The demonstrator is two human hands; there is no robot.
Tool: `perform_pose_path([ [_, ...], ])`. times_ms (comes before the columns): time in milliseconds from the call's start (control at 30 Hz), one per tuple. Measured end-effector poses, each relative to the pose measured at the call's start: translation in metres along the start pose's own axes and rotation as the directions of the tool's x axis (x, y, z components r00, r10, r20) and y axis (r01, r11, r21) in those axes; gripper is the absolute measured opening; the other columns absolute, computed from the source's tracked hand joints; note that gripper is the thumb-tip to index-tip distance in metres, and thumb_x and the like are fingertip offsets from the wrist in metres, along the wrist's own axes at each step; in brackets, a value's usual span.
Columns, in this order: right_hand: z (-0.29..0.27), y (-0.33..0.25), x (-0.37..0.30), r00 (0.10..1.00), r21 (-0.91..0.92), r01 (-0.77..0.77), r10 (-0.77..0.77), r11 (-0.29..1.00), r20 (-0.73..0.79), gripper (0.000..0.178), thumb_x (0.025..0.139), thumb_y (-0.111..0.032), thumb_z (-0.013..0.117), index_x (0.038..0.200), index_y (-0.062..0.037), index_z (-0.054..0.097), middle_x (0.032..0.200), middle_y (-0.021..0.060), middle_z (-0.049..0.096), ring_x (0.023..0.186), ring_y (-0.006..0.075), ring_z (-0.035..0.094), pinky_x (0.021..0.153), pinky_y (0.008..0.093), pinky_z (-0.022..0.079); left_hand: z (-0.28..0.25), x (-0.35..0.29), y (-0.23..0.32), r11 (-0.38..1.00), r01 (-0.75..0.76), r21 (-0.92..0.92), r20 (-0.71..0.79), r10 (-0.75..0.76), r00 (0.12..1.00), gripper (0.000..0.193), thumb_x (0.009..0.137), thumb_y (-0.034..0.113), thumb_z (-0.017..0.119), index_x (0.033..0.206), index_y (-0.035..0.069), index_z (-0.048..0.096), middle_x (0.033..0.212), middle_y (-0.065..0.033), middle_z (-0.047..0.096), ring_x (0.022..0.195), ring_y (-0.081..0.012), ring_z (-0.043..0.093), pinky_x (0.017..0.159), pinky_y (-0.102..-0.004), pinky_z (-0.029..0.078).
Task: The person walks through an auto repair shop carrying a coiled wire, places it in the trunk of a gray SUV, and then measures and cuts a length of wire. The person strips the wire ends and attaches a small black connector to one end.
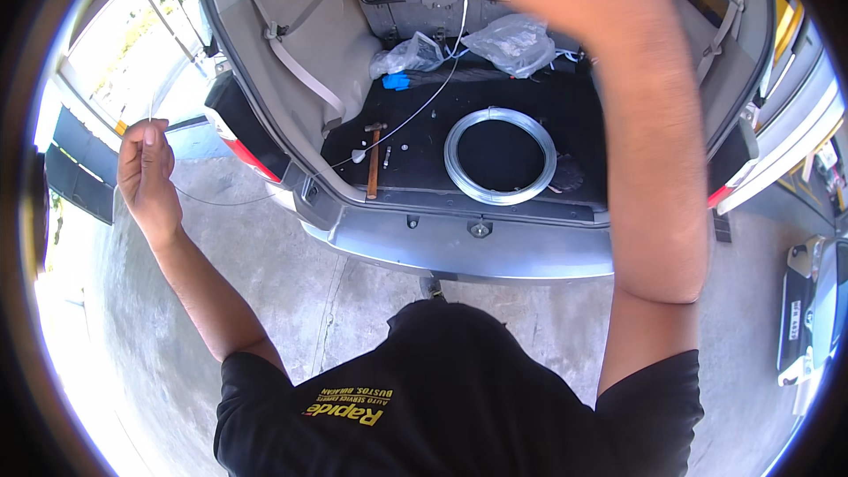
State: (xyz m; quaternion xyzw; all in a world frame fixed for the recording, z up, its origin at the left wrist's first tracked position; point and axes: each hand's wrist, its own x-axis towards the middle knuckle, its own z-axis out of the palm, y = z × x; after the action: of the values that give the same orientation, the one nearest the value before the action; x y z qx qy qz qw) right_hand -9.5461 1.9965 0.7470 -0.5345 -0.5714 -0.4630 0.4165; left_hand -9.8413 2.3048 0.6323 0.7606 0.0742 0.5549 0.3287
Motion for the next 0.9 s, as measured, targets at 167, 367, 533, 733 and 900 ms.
perform_pose_path([
  [167,0.077,-0.113,-0.026,0.94,-0.243,0.339,-0.333,0.909,0.067,0.03,0.1,-0.03,0.068,0.121,-0.0096,0.069,0.116,0.0083,0.069,0.109,0.0258,0.068,0.091,0.0425,0.054,-0.012,-0.026,0.079,0.948,-0.145,0.283,0.045,0.138,0.989,0.012,0.107,0.01,0.062,0.104,-0.001,0.067,0.094,-0.0018,0.068,0.077,-0.0072,0.053,0.071,-0.0222,0.043],
  [367,0.045,-0.123,-0.016,0.924,0.125,0.175,-0.207,0.977,0.322,0.025,0.102,-0.033,0.064,0.107,-0.0094,0.071,0.102,0.0082,0.062,0.109,0.0263,0.064,0.091,0.0402,0.054,-0.03,-0.059,0.137,0.881,-0.238,0.409,0.22,0.158,0.963,0.016,0.103,0.008,0.067,0.093,-0.003,0.064,0.082,-0.0043,0.062,0.075,-0.0114,0.052,0.069,-0.0271,0.043],
  [533,-0.02,-0.084,-0.013,0.968,0.141,0.076,-0.107,0.987,0.226,0.027,0.105,-0.033,0.061,0.106,-0.008,0.071,0.096,0.0077,0.057,0.096,0.0269,0.06,0.085,0.0424,0.052,-0.109,-0.117,0.103,0.959,-0.049,0.278,0.02,0.045,0.999,0.03,0.106,0.015,0.062,0.081,0.002,0.055,0.076,0.0,0.051,0.069,-0.0096,0.042,0.066,-0.0256,0.034],
  [733,-0.104,-0.022,-0.026,0.942,-0.094,0.047,-0.013,0.995,0.335,0.027,0.106,-0.034,0.058,0.109,-0.0116,0.072,0.1,0.0067,0.058,0.101,0.0267,0.06,0.101,0.0431,0.042,-0.184,-0.201,0.059,0.968,0.211,0.138,-0.066,-0.204,0.977,0.041,0.105,0.031,0.066,0.076,0.006,0.051,0.075,0.0031,0.046,0.068,-0.0063,0.035,0.062,-0.0254,0.025],
  [900,-0.142,0.005,-0.036,0.926,-0.257,0.066,0.037,0.964,0.376,0.025,0.105,-0.033,0.059,0.107,-0.0116,0.072,0.101,0.0045,0.058,0.1,0.0257,0.058,0.102,0.0409,0.041,-0.239,-0.257,0.012,0.947,0.278,0.16,-0.092,-0.266,0.96,0.041,0.098,0.034,0.074,0.076,0.002,0.061,0.073,0.0024,0.048,0.068,-0.0079,0.042,0.063,-0.0276,0.03],
])
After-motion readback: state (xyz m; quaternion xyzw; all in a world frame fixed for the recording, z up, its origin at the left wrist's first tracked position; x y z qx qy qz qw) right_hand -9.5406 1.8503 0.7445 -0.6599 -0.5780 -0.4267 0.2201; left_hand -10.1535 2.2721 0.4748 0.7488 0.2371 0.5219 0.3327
